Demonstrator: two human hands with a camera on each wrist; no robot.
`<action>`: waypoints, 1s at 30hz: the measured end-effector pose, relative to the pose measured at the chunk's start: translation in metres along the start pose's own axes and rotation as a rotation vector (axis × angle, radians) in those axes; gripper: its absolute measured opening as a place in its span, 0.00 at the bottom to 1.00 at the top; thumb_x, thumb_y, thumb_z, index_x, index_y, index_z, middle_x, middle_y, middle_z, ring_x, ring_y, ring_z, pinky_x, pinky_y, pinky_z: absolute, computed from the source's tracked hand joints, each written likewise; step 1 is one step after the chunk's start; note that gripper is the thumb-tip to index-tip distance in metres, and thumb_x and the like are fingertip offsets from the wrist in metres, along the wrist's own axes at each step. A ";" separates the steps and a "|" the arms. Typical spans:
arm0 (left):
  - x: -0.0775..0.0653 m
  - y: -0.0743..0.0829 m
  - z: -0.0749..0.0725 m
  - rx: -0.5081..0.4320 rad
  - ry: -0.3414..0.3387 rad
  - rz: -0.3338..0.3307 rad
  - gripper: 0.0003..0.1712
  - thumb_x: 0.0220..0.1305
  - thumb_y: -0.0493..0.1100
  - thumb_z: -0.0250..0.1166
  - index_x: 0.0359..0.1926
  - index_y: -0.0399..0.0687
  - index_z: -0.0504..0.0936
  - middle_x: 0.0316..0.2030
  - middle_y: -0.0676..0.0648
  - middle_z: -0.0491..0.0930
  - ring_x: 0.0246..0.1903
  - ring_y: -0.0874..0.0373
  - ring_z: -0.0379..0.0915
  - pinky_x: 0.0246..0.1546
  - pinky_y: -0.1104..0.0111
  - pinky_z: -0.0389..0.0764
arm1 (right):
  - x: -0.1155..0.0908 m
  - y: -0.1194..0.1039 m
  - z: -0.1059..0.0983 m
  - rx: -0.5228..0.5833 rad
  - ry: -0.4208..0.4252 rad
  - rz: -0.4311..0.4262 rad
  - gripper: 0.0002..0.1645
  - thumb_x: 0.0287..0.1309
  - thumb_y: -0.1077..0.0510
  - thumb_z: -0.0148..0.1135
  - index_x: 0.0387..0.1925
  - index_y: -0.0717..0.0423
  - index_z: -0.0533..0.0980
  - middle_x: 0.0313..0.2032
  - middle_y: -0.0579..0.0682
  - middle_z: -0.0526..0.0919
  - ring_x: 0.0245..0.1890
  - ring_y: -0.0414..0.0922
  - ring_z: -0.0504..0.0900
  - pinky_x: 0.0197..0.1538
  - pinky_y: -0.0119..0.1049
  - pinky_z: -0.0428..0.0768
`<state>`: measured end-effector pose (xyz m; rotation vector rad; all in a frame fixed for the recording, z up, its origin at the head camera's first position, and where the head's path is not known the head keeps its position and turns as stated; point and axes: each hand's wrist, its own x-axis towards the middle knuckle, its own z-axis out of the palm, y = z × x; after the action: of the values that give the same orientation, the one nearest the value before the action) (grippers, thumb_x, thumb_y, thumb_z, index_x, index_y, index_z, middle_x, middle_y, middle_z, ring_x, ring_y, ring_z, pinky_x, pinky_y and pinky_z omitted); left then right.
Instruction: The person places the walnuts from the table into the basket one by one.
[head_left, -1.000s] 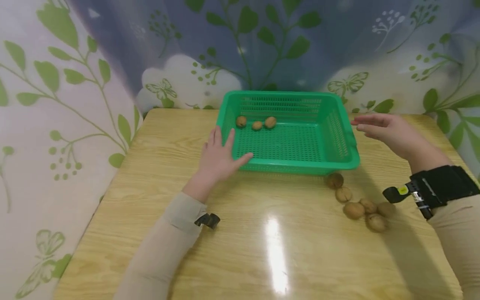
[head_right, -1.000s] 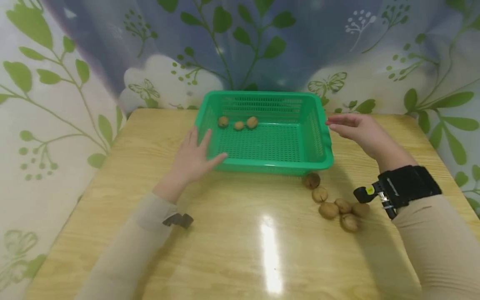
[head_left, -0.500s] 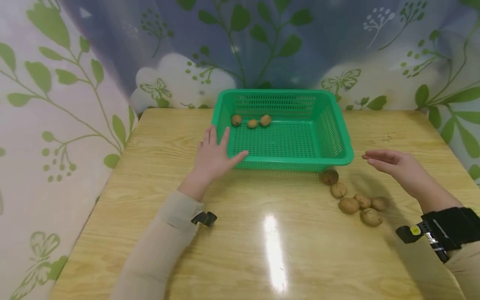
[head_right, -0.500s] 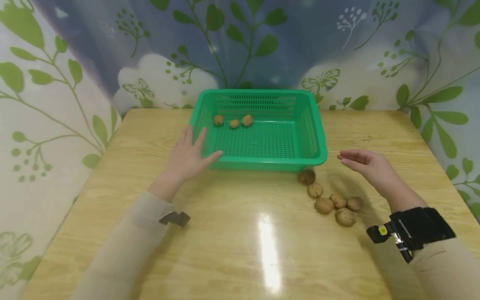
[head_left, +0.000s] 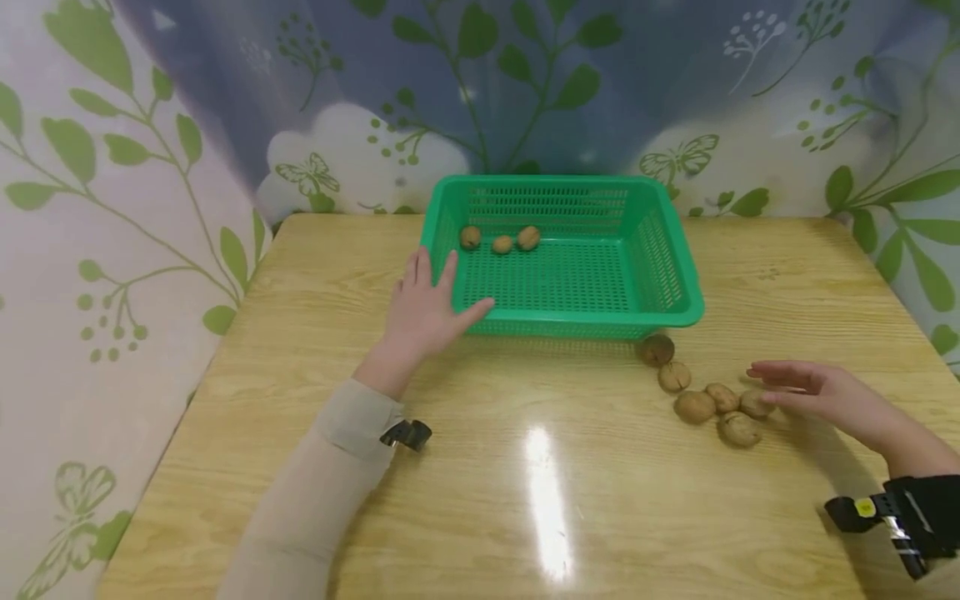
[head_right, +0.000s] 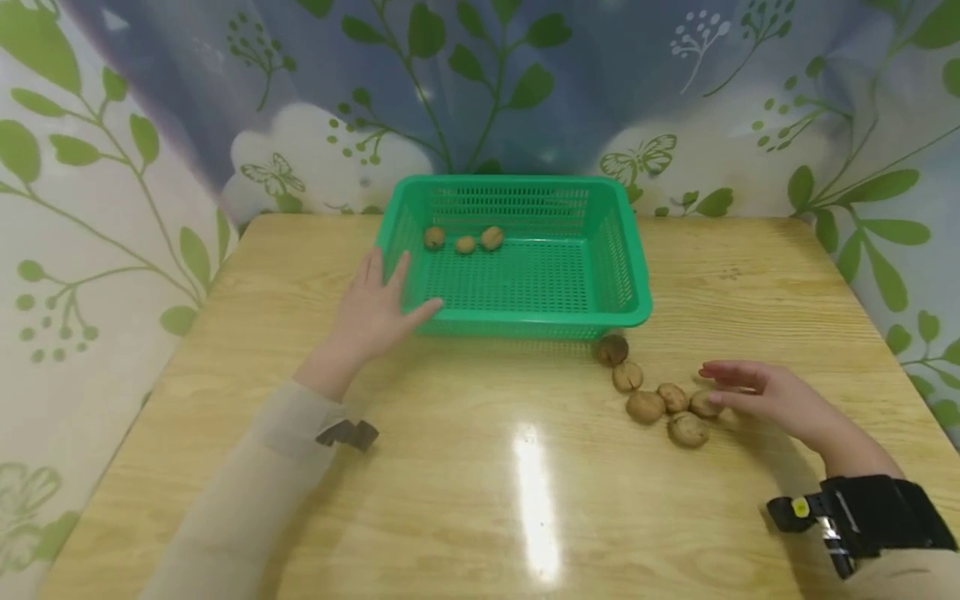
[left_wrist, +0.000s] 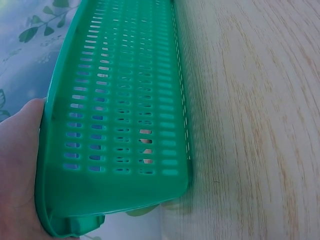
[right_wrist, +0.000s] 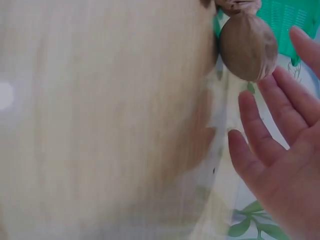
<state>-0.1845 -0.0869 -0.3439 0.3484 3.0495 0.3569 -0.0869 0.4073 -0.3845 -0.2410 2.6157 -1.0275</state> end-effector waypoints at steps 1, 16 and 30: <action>0.000 0.000 -0.001 -0.002 0.000 0.001 0.57 0.55 0.81 0.35 0.74 0.50 0.40 0.70 0.33 0.31 0.69 0.41 0.26 0.64 0.45 0.48 | 0.000 0.001 0.001 -0.008 -0.006 -0.002 0.31 0.63 0.53 0.58 0.62 0.66 0.66 0.55 0.44 0.75 0.46 0.17 0.66 0.42 0.20 0.71; -0.001 0.000 -0.002 -0.001 0.003 0.002 0.56 0.55 0.80 0.37 0.74 0.50 0.41 0.70 0.33 0.31 0.70 0.42 0.27 0.64 0.47 0.49 | -0.002 0.007 0.006 -0.105 -0.023 0.029 0.31 0.59 0.51 0.62 0.57 0.69 0.70 0.53 0.70 0.73 0.41 0.16 0.64 0.39 0.24 0.73; -0.001 0.000 -0.001 0.002 -0.001 -0.007 0.56 0.55 0.80 0.36 0.74 0.51 0.40 0.70 0.33 0.31 0.70 0.42 0.27 0.64 0.47 0.48 | -0.002 -0.004 -0.001 -0.082 0.102 0.106 0.37 0.64 0.46 0.55 0.63 0.69 0.62 0.56 0.73 0.68 0.47 0.46 0.77 0.39 0.40 0.77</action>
<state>-0.1839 -0.0875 -0.3433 0.3378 3.0492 0.3526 -0.0854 0.4056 -0.3812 -0.0694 2.7325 -0.9207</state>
